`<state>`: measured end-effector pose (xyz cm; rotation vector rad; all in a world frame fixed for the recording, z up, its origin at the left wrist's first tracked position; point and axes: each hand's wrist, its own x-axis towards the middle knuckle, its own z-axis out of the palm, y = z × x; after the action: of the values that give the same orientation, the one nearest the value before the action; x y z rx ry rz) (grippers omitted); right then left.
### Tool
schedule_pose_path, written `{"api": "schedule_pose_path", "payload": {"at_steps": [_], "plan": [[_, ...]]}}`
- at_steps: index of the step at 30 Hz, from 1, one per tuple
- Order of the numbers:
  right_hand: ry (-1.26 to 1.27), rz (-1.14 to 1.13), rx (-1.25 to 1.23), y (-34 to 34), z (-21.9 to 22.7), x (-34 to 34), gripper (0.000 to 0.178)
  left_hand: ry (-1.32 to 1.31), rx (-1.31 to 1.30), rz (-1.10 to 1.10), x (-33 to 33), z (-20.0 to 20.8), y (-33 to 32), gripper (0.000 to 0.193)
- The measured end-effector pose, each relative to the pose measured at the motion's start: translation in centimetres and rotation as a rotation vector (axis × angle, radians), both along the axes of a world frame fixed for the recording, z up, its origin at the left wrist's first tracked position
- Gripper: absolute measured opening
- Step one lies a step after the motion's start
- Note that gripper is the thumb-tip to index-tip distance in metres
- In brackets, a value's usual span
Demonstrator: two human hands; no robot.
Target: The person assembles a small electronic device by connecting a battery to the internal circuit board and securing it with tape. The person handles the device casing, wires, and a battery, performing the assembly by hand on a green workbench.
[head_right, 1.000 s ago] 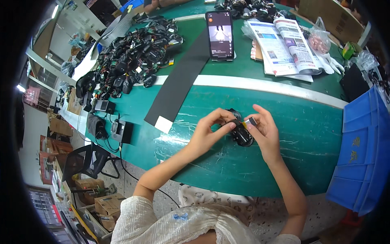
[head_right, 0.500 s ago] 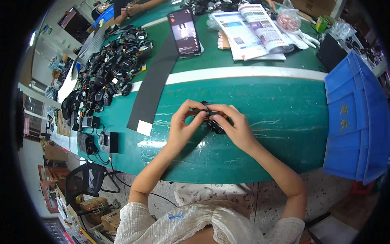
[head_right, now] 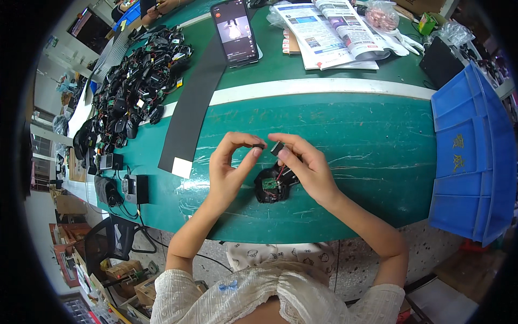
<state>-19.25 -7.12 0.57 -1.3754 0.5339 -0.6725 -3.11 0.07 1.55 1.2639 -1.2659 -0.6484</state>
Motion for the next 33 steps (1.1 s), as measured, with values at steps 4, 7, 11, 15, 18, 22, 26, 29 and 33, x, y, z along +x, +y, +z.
{"api": "schedule_pose_path", "payload": {"at_steps": [4,7,11,15,18,22,26,29,33], "plan": [[0.076,-0.010,-0.152,-0.3,-0.3,-0.3,0.039,0.010,0.038,-0.054,0.2,0.4,-0.1,0.012],[0.011,-0.028,-0.084,-0.1,-0.4,-0.3,0.037,0.079,0.027,-0.074,-0.1,0.5,-0.3,0.013],[-0.030,-0.035,0.040,-0.4,-0.1,0.0,0.029,0.268,0.038,-0.104,-0.1,0.4,-0.4,0.013],[-0.033,-0.045,-0.085,-0.1,0.4,-0.1,0.023,0.348,0.056,-0.119,-0.1,0.9,-0.1,0.014],[-0.043,-0.093,-0.148,0.3,0.4,-0.2,0.022,0.318,0.079,-0.155,-0.2,1.0,0.4,0.021],[0.011,-0.111,-0.098,0.7,0.9,-0.7,0.023,0.332,0.126,-0.170,-0.8,1.3,0.5,0.023],[0.025,-0.215,-0.237,1.1,0.0,-0.5,0.020,0.318,0.213,-0.117,-1.6,1.2,0.7,0.019],[0.093,-0.244,-0.349,1.1,-0.2,-0.7,0.019,0.308,0.192,-0.141,-1.7,0.9,0.7,0.017],[0.117,-0.282,-0.435,1.3,0.2,-0.4,0.018,0.309,0.193,-0.123,-1.7,0.6,0.8,0.017]]}}
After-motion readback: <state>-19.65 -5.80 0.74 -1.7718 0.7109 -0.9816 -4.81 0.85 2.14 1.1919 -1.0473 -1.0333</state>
